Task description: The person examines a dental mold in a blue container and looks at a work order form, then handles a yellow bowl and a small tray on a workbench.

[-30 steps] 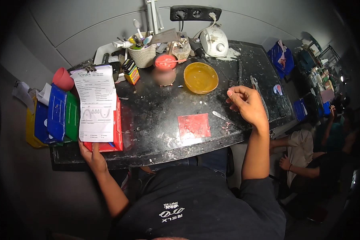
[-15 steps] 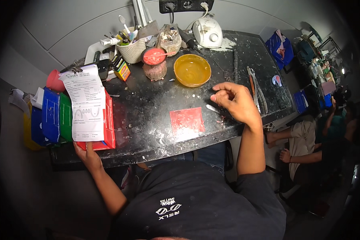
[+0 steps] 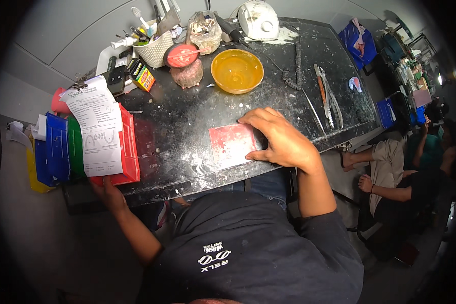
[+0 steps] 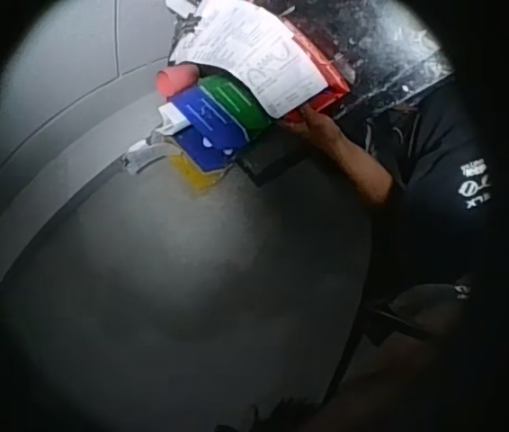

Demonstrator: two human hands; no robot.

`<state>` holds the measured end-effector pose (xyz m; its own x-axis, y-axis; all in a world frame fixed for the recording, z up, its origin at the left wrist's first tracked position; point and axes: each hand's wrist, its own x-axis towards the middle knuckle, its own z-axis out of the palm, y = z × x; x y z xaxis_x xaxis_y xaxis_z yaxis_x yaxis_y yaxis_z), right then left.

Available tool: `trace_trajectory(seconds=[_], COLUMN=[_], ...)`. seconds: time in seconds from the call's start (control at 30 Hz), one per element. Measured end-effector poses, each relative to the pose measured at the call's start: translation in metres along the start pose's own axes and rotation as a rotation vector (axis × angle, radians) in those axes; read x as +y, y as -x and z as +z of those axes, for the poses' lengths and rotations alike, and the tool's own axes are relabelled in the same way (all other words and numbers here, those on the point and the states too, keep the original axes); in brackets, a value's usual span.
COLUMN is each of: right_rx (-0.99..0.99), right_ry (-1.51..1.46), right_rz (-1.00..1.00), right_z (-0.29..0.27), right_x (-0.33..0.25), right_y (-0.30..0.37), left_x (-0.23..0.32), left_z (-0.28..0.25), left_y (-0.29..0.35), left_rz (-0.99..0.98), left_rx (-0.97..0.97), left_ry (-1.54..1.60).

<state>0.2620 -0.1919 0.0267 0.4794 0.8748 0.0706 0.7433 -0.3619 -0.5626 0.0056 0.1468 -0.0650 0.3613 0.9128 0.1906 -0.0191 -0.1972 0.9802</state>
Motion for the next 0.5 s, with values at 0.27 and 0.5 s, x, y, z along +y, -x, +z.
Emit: trace_trajectory(seconds=[0.27, 0.5], right_rx=[0.116, 0.351], right_ry=[0.053, 0.108], right_rz=[-0.039, -0.131], right_z=[-0.002, -0.024], right_x=[-0.007, -0.008], right_y=[0.005, 0.007], left_x=[0.003, 0.003], left_z=[-0.001, 0.001], left_y=[0.0, 0.0], left_rz=[-0.023, -0.022], left_rx=[-0.01, 0.008], left_ry=[0.013, 0.04])
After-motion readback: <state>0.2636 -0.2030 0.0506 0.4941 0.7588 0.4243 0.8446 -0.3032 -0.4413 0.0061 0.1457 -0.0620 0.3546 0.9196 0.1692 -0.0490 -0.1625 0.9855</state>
